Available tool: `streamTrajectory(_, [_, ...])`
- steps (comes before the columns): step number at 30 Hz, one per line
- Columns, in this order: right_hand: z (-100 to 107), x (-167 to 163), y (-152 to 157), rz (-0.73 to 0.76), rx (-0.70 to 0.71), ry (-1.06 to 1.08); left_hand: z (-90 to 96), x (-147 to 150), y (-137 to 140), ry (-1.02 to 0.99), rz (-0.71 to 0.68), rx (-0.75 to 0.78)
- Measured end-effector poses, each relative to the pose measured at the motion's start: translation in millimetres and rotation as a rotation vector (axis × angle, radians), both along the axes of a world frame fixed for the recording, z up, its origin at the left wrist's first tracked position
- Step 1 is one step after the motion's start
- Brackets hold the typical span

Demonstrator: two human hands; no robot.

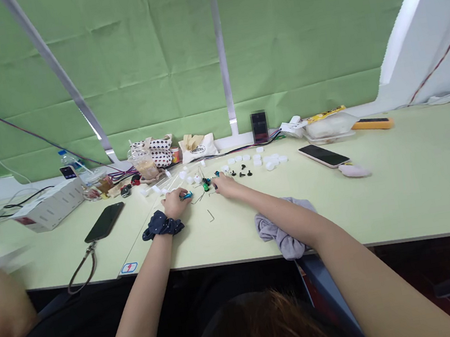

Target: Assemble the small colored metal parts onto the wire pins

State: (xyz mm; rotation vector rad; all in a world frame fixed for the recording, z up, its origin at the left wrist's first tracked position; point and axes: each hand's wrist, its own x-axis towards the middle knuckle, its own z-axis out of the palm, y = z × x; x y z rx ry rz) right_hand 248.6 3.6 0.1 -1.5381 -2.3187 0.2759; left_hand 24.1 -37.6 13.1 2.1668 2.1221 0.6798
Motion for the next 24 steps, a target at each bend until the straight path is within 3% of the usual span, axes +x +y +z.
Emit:
streamTrajectory(10, [15.3, 13.1, 4.8, -0.106, 0.144, 0.278, -2.6, -0.6, 2.1, -0.011, 0.009, 0.003])
streamTrajectory(17, [20.5, 20.1, 7.2, -0.214, 0.169, 0.565, 0.3, 0.8, -0.4, -0.005, 0.014, -0.009])
streamTrajectory(24, [24.0, 24.4, 5.9, -0.101, 0.284, 0.539, -2.5, -0.9, 1.3, -0.024, 0.009, -0.002])
